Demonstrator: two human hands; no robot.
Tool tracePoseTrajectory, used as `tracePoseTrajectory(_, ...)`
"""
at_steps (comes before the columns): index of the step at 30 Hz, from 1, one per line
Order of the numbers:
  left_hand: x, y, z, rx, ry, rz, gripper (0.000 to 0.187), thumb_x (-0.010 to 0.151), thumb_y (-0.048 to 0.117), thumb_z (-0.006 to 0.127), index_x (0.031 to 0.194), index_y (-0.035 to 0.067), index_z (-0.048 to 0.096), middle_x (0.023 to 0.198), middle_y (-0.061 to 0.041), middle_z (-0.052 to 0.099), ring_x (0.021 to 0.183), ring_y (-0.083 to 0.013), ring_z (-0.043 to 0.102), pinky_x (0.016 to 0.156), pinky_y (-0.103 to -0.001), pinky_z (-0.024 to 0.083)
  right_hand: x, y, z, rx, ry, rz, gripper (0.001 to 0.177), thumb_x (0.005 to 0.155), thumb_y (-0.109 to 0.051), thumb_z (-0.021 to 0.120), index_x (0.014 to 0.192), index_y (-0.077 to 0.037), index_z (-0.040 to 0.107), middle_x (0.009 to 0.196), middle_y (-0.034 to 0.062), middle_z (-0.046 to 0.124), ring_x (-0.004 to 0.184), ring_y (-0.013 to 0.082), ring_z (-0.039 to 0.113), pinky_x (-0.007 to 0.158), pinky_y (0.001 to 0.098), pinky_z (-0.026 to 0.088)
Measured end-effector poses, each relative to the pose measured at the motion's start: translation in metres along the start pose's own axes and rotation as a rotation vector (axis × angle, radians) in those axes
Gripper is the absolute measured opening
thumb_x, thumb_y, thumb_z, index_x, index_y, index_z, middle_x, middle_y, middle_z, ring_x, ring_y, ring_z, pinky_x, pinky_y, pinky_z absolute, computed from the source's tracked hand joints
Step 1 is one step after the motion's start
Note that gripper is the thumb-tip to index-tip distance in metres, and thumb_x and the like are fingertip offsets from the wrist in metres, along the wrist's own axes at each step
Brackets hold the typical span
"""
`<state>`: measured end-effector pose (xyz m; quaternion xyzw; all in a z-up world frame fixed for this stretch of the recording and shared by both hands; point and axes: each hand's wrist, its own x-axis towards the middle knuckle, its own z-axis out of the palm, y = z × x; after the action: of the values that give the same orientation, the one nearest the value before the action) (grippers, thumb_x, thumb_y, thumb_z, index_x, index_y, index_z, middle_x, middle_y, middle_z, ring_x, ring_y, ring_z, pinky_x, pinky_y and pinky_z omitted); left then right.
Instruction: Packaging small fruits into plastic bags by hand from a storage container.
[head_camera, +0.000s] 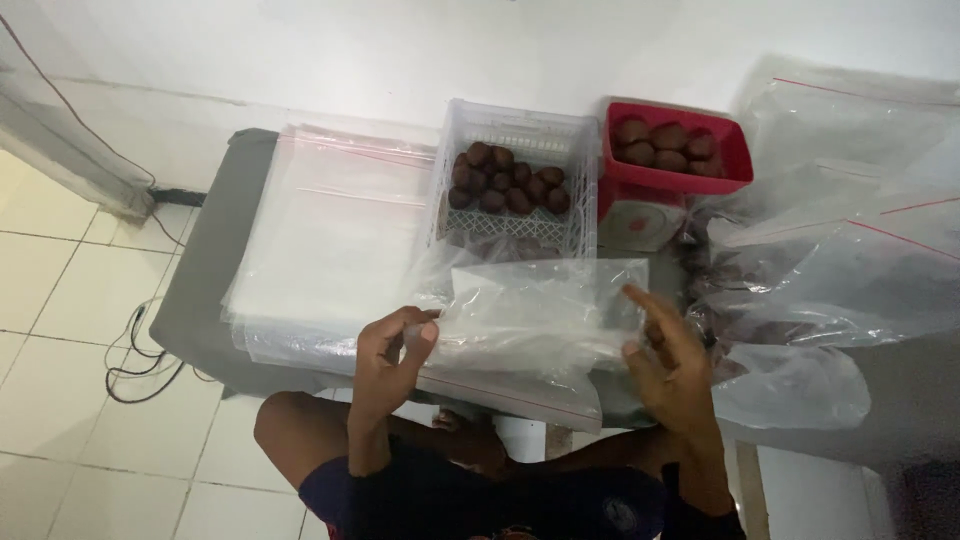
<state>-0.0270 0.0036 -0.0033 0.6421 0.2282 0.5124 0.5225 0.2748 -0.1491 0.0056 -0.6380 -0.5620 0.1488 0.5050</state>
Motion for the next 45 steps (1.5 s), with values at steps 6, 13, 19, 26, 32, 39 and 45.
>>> tracePoseTrajectory(6, 0.009, 0.038, 0.008, 0.164, -0.157, 0.005, 0.016, 0.105, 0.012, 0.049, 0.117, 0.007, 0.058, 0.123, -0.015, 0.052, 0.108, -0.0294, 0.059, 0.093, -0.053, 0.049, 0.005, -0.015, -0.002, -0.056, 0.089, -0.089, 0.055, 0.091, -0.005, 0.058, 0.144, 0.005, 0.053, 0.142, 0.0230, 0.057, 0.105, 0.0281, 0.057, 0.092, 0.0451, 0.048)
tracePoseTrajectory(13, 0.007, 0.051, 0.011, 0.258, -0.331, -0.025, 0.029, 0.102, 0.005, 0.048, 0.120, 0.005, 0.070, 0.133, -0.024, 0.054, 0.117, -0.0441, 0.061, 0.103, -0.061, 0.044, 0.010, -0.016, -0.007, -0.100, 0.085, -0.156, 0.054, 0.091, -0.003, 0.056, 0.144, 0.007, 0.052, 0.143, 0.0243, 0.056, 0.126, 0.0381, 0.057, 0.101, 0.0481, 0.046)
tracePoseTrajectory(19, 0.005, 0.031, 0.005, 0.219, -0.245, -0.139, 0.031, 0.098, 0.011, 0.058, 0.128, 0.004, 0.065, 0.126, -0.024, 0.061, 0.101, -0.0293, 0.064, 0.094, -0.056, 0.050, 0.008, -0.019, -0.011, -0.077, 0.061, -0.087, 0.060, 0.087, 0.006, 0.056, 0.146, 0.005, 0.049, 0.147, 0.0251, 0.054, 0.109, 0.0315, 0.058, 0.091, 0.0469, 0.048)
tracePoseTrajectory(26, 0.001, 0.018, 0.000, -0.123, -0.117, -0.182, 0.046, 0.090, 0.008, 0.070, 0.135, 0.007, 0.058, 0.132, -0.010, 0.060, 0.088, -0.0185, 0.059, 0.075, -0.037, 0.049, -0.002, -0.023, -0.011, -0.026, 0.032, 0.017, 0.061, 0.091, -0.018, 0.060, 0.148, 0.000, 0.050, 0.142, 0.0135, 0.055, 0.097, 0.0199, 0.051, 0.081, 0.0331, 0.046)
tracePoseTrajectory(32, 0.000, 0.014, -0.005, -0.217, -0.142, -0.244, 0.048, 0.091, 0.014, 0.071, 0.136, 0.009, 0.056, 0.135, -0.005, 0.059, 0.087, -0.0119, 0.058, 0.073, -0.024, 0.047, -0.008, -0.039, -0.011, 0.043, 0.008, 0.154, 0.062, 0.090, -0.015, 0.059, 0.150, -0.004, 0.044, 0.159, 0.0138, 0.044, 0.107, 0.0196, 0.057, 0.071, 0.0278, 0.060)
tracePoseTrajectory(39, 0.005, 0.025, -0.001, 0.197, -0.359, -0.364, 0.094, 0.074, 0.023, 0.087, 0.151, 0.018, 0.034, 0.159, -0.003, 0.036, 0.131, -0.0293, 0.059, 0.107, -0.042, 0.050, -0.008, -0.053, -0.019, 0.063, 0.082, 0.266, 0.067, 0.083, -0.008, 0.060, 0.149, -0.006, 0.047, 0.159, 0.0066, 0.047, 0.067, 0.0074, 0.047, 0.064, 0.0281, 0.060)
tracePoseTrajectory(45, 0.016, 0.037, 0.018, 0.335, -0.238, -0.262, 0.067, 0.086, 0.027, 0.074, 0.141, 0.014, 0.039, 0.152, -0.009, 0.047, 0.121, -0.0256, 0.063, 0.093, -0.035, 0.056, 0.002, -0.058, -0.019, 0.122, -0.080, 0.379, 0.100, 0.066, -0.013, 0.083, 0.155, -0.020, 0.037, 0.168, 0.0074, 0.030, 0.145, 0.0262, 0.042, 0.110, 0.0392, 0.046)
